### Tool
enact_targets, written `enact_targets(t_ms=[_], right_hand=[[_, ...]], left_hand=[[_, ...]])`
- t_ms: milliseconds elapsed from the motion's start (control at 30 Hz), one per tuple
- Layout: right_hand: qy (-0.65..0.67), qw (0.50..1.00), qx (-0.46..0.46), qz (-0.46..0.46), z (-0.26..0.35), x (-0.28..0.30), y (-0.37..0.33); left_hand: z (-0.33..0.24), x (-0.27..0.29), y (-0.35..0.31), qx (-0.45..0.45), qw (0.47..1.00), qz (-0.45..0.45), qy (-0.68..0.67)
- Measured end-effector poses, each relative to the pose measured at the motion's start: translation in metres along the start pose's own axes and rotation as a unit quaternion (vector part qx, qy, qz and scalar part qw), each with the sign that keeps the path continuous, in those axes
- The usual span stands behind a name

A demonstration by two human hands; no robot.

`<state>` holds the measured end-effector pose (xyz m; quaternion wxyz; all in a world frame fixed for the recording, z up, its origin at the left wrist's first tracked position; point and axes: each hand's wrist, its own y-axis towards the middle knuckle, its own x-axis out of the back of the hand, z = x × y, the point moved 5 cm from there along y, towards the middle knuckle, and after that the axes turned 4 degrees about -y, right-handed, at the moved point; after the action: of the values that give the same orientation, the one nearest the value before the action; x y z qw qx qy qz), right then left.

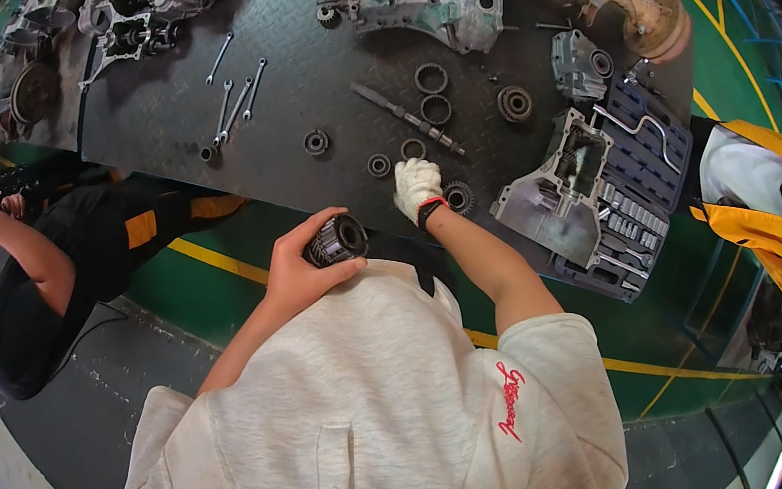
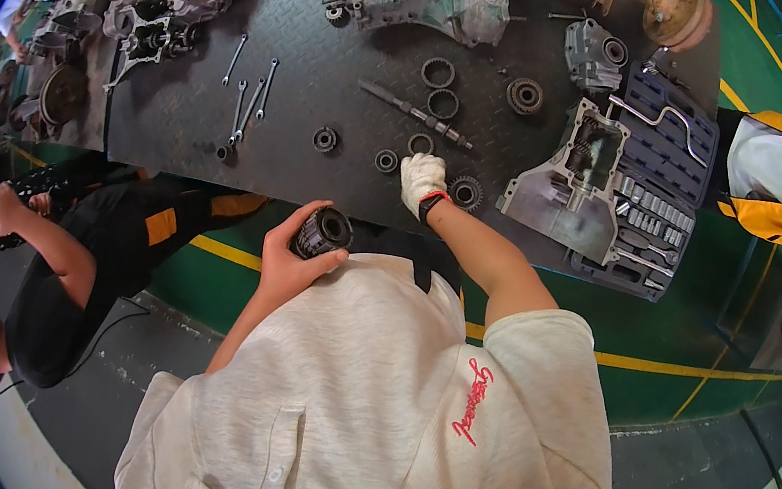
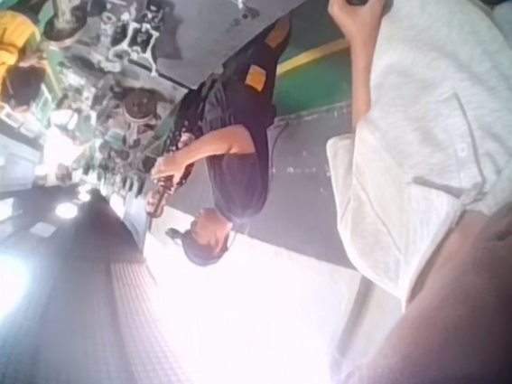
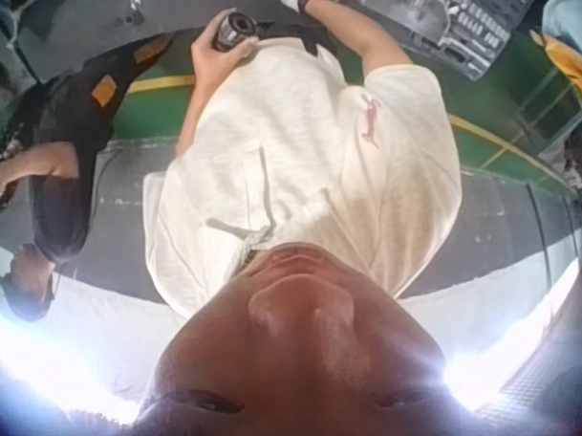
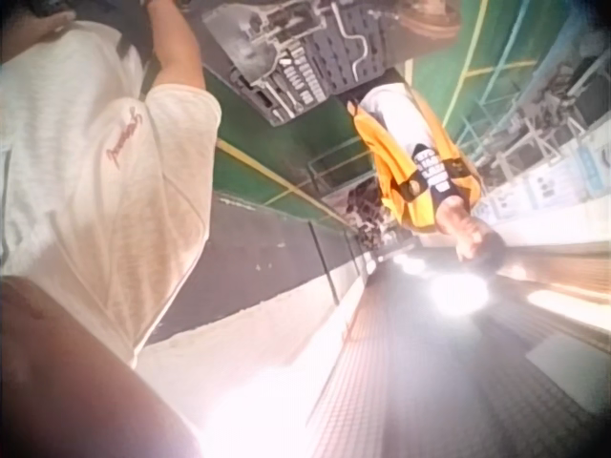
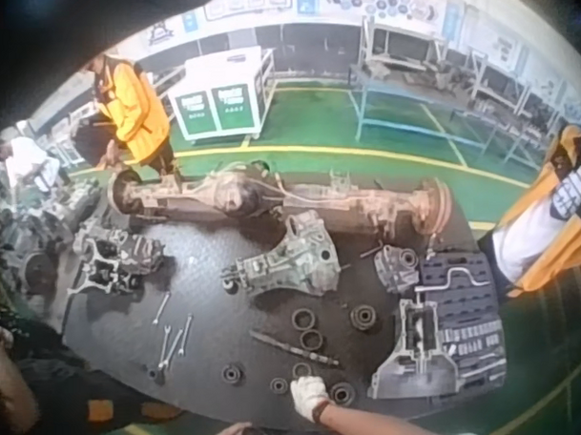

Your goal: Assembling and inspecting mechanical gear components on a shaft at a workbench.

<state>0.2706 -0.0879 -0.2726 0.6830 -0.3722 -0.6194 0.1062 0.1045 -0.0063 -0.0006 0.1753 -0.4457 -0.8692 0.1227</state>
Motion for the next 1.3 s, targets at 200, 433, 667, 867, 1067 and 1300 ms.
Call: enact_targets(t_ms=[200,433,667,867,1067,1300], right_hand=[[0.1,0.993,0.031,-0.06,-0.022,0.019,-0.022],[0.226,0.965,-0.032,-0.13,-0.047,0.04,-0.047],[0.313,0.906,-0.164,-0.234,-0.138,0.072,0.01],[0.227,0.953,0.016,-0.202,-0.069,0.091,0.026],[0.201,0.96,0.113,-0.16,0.003,0.042,0.013],[0.251,0.934,0.017,-0.254,-0.045,0.026,0.024]], left_hand=[[0.005,-0.015,-0.002,0.028,0.999,-0.013,-0.035],[0.011,-0.022,-0.002,0.037,0.997,-0.03,-0.054],[0.022,-0.019,-0.008,0.049,0.995,-0.055,-0.07],[0.025,-0.013,-0.019,0.043,0.991,-0.097,-0.079],[0.031,-0.007,-0.021,0.058,0.985,-0.127,-0.103],[0.033,-0.003,-0.026,0.067,0.984,-0.139,-0.084]])
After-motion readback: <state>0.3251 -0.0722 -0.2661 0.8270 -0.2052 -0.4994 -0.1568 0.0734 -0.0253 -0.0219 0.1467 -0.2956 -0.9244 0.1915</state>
